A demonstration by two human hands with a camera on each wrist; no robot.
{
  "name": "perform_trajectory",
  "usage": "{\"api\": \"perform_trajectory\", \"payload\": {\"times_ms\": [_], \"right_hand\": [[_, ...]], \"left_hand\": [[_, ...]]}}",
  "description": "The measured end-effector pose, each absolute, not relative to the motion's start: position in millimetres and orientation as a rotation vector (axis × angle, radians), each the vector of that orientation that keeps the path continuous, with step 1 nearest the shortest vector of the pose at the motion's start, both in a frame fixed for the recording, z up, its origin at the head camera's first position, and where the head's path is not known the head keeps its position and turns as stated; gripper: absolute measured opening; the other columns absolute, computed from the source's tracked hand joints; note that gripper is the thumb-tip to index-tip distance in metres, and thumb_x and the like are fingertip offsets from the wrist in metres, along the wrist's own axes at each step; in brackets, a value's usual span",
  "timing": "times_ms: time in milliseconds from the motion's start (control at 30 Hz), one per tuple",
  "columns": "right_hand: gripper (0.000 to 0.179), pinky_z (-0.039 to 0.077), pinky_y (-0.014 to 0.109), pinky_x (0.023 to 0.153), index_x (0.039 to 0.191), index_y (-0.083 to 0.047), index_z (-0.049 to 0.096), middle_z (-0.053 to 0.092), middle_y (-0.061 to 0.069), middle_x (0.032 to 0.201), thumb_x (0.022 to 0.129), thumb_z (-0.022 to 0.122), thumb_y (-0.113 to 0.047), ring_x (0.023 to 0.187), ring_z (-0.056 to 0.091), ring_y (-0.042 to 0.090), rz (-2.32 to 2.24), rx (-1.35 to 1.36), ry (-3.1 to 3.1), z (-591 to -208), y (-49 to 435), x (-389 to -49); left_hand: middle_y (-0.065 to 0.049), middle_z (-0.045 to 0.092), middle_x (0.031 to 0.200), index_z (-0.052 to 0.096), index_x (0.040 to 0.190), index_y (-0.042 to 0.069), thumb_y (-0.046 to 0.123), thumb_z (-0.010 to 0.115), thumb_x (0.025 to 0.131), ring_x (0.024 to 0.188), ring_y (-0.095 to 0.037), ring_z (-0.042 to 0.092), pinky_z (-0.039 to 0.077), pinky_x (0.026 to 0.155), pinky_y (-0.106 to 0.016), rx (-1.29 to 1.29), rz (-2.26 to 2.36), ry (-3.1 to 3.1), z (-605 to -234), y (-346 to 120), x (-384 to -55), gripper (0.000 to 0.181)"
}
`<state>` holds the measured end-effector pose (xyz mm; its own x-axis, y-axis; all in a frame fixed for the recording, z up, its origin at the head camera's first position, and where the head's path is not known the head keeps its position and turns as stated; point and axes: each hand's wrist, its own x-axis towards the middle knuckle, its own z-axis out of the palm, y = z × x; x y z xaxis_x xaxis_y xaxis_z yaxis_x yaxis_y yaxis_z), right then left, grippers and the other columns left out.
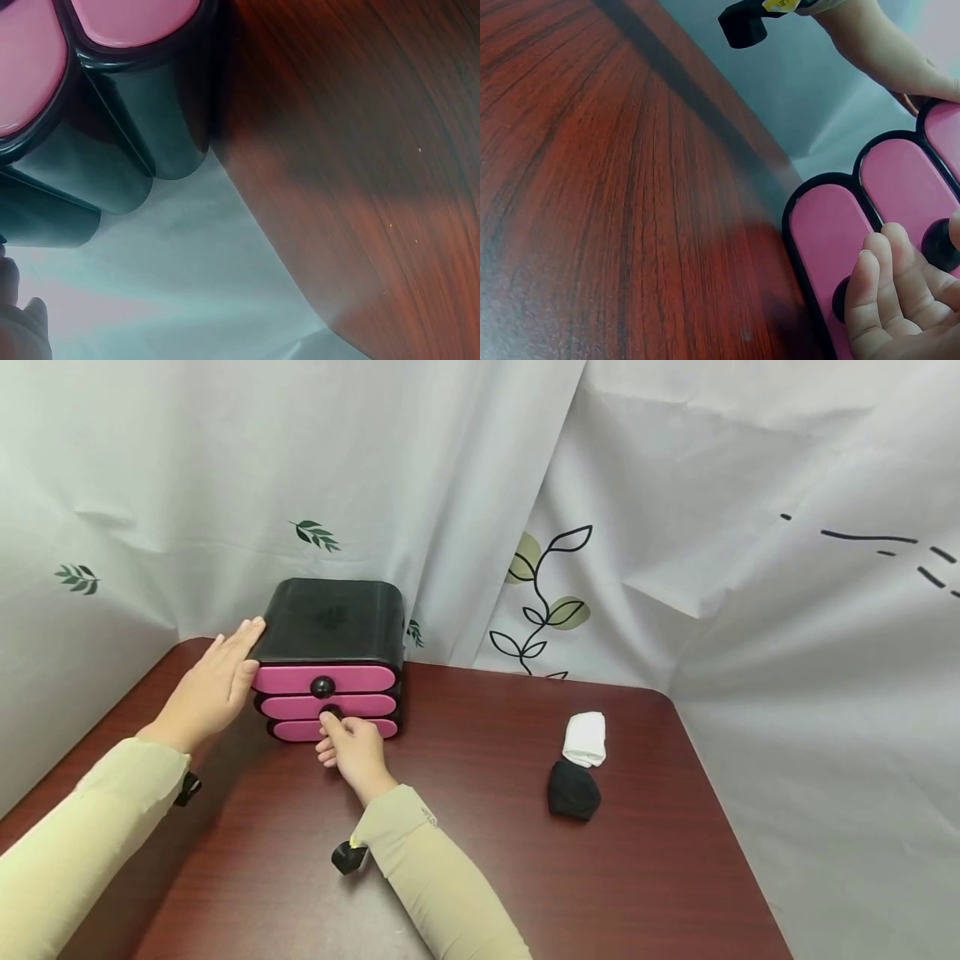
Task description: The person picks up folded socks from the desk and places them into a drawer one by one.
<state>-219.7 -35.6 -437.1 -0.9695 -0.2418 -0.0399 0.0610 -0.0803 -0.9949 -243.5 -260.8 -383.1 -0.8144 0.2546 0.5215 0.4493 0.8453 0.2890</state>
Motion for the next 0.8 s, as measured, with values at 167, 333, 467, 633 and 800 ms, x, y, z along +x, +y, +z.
{"api": "perform_trajectory", "payload": {"times_ms": [167,333,467,633,800], "right_hand": [[0.045,0.054,0.018,0.053,0.099,0.014,0.069,0.066,0.006,0.067,0.102,0.062,-0.031,0.054,0.060,0.007,-2.130,-0.203,2.020,-438.5,-34.5,-219.8],[0.046,0.055,0.019,0.053,0.096,0.012,0.071,0.066,0.006,0.067,0.101,0.064,-0.034,0.054,0.059,0.007,-2.103,-0.206,2.083,-441.0,-33.5,-221.0],[0.045,0.056,0.021,0.056,0.092,0.008,0.072,0.066,0.005,0.068,0.098,0.067,-0.036,0.055,0.060,0.007,-2.089,-0.180,2.113,-446.3,-30.8,-221.7],[0.042,0.056,0.022,0.054,0.087,0.004,0.073,0.066,0.004,0.065,0.097,0.070,-0.037,0.053,0.058,0.007,-2.050,-0.188,2.187,-454.2,-25.8,-220.4],[0.045,0.055,0.023,0.049,0.080,0.004,0.071,0.065,0.004,0.060,0.097,0.068,-0.038,0.049,0.056,0.007,-1.926,-0.226,2.337,-462.0,-22.2,-218.8]], "left_hand": [[-0.023,0.034,0.160,0.030,0.157,-0.002,0.030,0.038,0.110,0.150,-0.038,0.029,0.010,0.126,-0.048,-0.517,-0.532,-2.560,-382.6,-260.8,-243.9,0.058],[-0.023,0.033,0.160,0.029,0.158,-0.001,0.032,0.037,0.110,0.150,-0.037,0.028,0.009,0.126,-0.048,-0.507,-0.518,-2.580,-383.1,-261.9,-243.8,0.059],[-0.022,0.032,0.161,0.027,0.159,0.000,0.032,0.038,0.110,0.151,-0.037,0.027,0.009,0.126,-0.048,-0.499,-0.521,-2.589,-384.4,-262.8,-243.5,0.059],[-0.021,0.031,0.162,0.027,0.159,0.000,0.031,0.038,0.110,0.151,-0.036,0.026,0.008,0.126,-0.048,-0.508,-0.538,-2.583,-383.8,-262.4,-243.5,0.059],[-0.021,0.030,0.162,0.026,0.159,0.000,0.031,0.038,0.110,0.151,-0.037,0.026,0.008,0.126,-0.048,-0.510,-0.544,-2.581,-382.9,-261.8,-243.0,0.059]]}}
